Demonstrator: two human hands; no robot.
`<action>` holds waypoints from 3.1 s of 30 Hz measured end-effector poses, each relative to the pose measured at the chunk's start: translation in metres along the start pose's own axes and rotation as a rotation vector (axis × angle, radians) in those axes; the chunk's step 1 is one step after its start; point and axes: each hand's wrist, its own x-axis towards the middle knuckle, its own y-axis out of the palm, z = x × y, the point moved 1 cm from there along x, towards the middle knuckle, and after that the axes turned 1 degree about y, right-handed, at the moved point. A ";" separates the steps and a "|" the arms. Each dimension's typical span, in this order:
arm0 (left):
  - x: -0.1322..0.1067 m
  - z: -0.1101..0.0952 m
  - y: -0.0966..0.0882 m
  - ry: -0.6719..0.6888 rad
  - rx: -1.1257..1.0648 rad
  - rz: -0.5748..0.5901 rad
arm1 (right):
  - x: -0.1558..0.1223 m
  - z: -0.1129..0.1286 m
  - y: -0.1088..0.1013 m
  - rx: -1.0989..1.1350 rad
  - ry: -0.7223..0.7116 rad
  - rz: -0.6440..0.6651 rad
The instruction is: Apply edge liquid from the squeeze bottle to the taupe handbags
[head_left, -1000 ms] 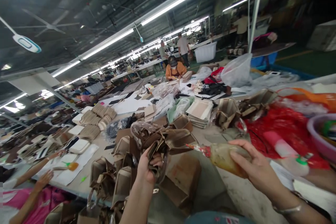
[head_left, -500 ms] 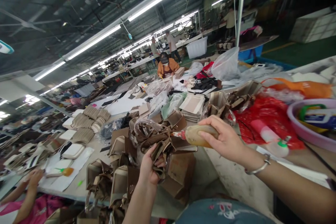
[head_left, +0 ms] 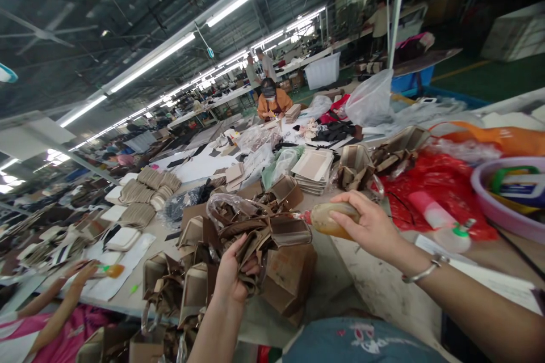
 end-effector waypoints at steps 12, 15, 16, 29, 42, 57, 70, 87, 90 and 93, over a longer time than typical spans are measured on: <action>0.005 -0.010 0.006 -0.088 -0.234 0.068 | -0.022 -0.021 -0.007 0.168 0.332 0.050; 0.007 -0.010 0.006 -0.087 -0.238 0.077 | -0.024 -0.023 -0.013 0.191 0.400 0.017; 0.008 -0.009 0.006 -0.084 -0.232 0.080 | -0.025 -0.023 -0.014 0.200 0.415 0.008; 0.003 0.004 0.023 -0.060 -0.067 0.057 | -0.017 -0.041 0.015 0.144 0.306 -0.003; -0.004 0.007 0.020 0.040 0.107 -0.010 | -0.016 -0.056 0.021 0.013 0.423 0.092; 0.004 0.006 0.024 0.149 0.142 -0.058 | -0.037 -0.065 0.028 0.082 0.558 0.296; 0.003 0.007 0.022 0.113 0.132 -0.063 | -0.023 -0.057 0.033 0.087 0.430 0.078; 0.006 0.008 0.022 0.145 0.140 -0.072 | -0.034 -0.067 0.029 0.100 0.515 0.235; 0.006 0.009 0.023 0.129 0.141 -0.078 | -0.033 -0.070 0.030 0.148 0.545 0.221; 0.007 0.010 0.024 0.115 0.148 -0.087 | -0.027 -0.072 0.032 0.165 0.553 0.169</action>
